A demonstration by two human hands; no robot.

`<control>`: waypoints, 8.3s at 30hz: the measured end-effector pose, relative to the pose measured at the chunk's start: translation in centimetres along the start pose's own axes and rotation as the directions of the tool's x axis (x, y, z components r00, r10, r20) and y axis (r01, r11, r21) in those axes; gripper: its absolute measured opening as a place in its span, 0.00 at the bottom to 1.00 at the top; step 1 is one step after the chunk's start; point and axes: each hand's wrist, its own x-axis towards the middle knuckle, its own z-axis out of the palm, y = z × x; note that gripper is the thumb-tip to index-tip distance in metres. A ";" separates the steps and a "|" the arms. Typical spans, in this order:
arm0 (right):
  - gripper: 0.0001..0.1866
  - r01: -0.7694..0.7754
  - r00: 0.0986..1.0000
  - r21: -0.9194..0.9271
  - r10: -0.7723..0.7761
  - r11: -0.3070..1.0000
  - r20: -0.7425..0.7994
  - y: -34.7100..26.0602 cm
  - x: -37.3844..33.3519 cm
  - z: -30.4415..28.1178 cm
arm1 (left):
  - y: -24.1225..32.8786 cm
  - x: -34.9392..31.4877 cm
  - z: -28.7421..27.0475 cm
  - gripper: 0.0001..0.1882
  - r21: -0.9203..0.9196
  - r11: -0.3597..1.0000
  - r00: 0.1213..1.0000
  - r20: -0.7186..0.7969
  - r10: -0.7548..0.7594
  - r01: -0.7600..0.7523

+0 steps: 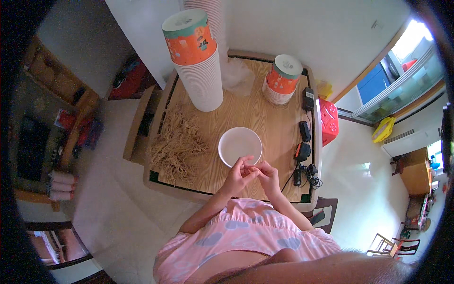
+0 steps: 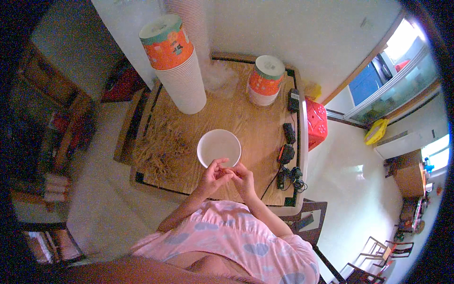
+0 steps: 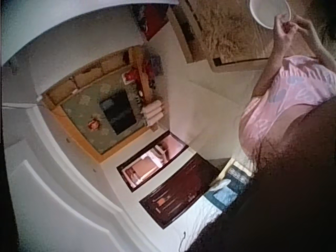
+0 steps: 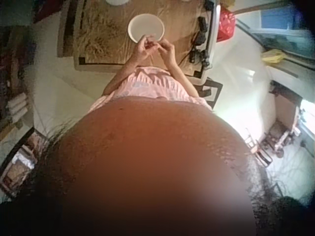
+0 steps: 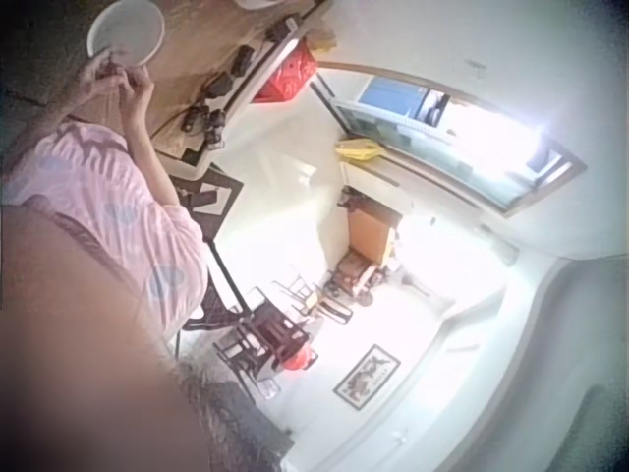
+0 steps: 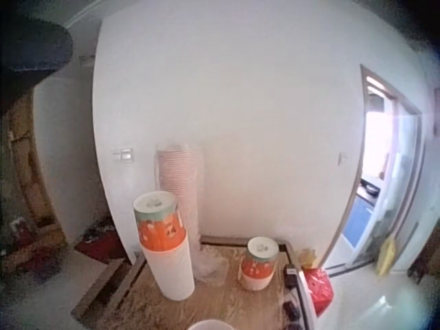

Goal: Placing shredded paper into a container for packaging or display.

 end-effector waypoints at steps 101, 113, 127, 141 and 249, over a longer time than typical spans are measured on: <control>0.20 0.136 0.990 -0.572 -0.125 0.809 0.059 5.3 4.1 -2.2 | -13.7 6.5 -3.5 0.09 0.295 0.942 0.883 -0.470 -0.001 0.158; 0.13 -0.463 0.873 0.096 0.434 0.881 0.223 9.7 8.6 -4.3 | -11.4 6.3 -2.6 0.09 0.272 0.935 0.857 -0.512 -0.059 0.227; 0.08 -0.456 0.857 0.138 0.393 0.879 0.333 10.0 9.7 -3.8 | -10.6 6.0 -2.6 0.09 0.304 0.932 0.879 -0.475 -0.031 0.198; 0.08 0.183 0.978 -0.424 -0.206 0.887 -0.010 5.1 8.7 -1.4 | -3.6 9.8 -3.9 0.09 0.941 0.317 0.993 0.108 0.055 -0.120; 0.05 0.245 0.969 -0.665 -0.200 0.705 0.144 3.9 4.1 -0.7 | -12.4 6.2 -5.8 0.06 0.349 0.929 0.984 -0.166 -0.072 0.127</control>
